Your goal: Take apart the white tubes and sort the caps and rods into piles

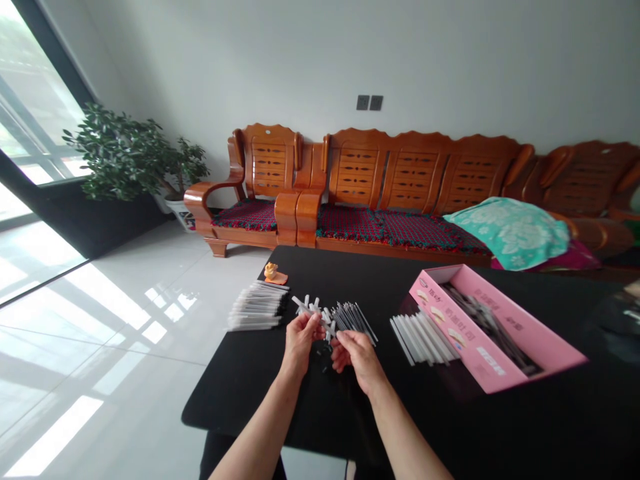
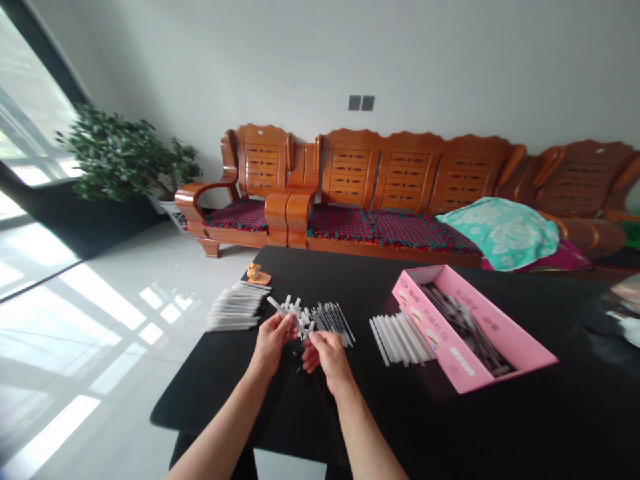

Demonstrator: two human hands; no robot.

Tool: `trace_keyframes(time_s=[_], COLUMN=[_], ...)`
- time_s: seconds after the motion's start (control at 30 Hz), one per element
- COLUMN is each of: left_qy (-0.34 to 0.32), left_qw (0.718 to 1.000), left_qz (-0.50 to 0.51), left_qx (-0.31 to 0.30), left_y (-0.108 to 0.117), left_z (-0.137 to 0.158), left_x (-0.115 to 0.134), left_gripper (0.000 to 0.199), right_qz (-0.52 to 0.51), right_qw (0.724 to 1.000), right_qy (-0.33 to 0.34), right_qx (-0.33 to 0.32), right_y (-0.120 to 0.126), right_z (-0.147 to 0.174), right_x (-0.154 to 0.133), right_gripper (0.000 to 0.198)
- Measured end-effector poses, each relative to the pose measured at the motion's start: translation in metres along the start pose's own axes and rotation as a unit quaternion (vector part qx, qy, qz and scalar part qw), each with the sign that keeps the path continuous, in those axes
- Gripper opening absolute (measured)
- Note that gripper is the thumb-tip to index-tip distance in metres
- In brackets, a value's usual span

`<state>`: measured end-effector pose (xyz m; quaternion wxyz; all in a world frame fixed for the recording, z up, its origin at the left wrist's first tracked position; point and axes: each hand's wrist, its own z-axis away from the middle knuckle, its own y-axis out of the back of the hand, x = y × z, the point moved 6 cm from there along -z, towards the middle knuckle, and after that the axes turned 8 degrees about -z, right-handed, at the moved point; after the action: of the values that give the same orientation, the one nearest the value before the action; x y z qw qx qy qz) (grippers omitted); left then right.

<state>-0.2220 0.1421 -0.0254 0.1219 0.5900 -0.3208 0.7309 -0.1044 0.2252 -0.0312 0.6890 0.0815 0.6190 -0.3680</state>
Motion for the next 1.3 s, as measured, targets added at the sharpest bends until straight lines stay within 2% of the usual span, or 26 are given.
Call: trace_keyframes(time_s=[0.17,0.33,0.5,0.67,1.0,1.17,1.3], left_qy=[0.001,0.001,0.000,0.003,-0.019,-0.019,-0.016], left_qw=[1.000,1.000,1.000,1.000,0.994,0.991,0.991], left_qz=[0.001,0.001,0.011,0.005,0.040,0.053,0.055], left_qx=[0.002,0.014,0.015,0.012,0.096,0.124,0.122], left_y=[0.001,0.002,0.001,0.002,0.027,0.034,0.033], left_z=[0.001,0.001,-0.001,-0.001,-0.012,-0.011,-0.010], left_x=[-0.001,-0.003,-0.001,-0.002,0.005,0.005,0.005], left_gripper=[0.037,0.038,0.039,0.039,0.040,0.041,0.040], right_qz=[0.000,0.028,0.025,0.015,0.061,0.153,0.297], right_qw=[0.999,0.998,1.000,1.000,0.995,0.980,0.941], right_qy=[0.026,0.037,0.000,0.020,0.046,0.043,0.096], right_qx=[0.020,0.035,0.007,-0.008,0.058,0.119,0.132], right_y=[0.004,0.006,0.001,0.000,0.022,0.038,0.039], right_z=[0.000,-0.001,0.000,0.000,0.000,-0.003,-0.007], right_x=[-0.003,-0.006,-0.001,-0.003,-0.007,0.004,0.006], right_gripper=[0.036,0.039,0.053,0.044,0.034,0.029,0.020])
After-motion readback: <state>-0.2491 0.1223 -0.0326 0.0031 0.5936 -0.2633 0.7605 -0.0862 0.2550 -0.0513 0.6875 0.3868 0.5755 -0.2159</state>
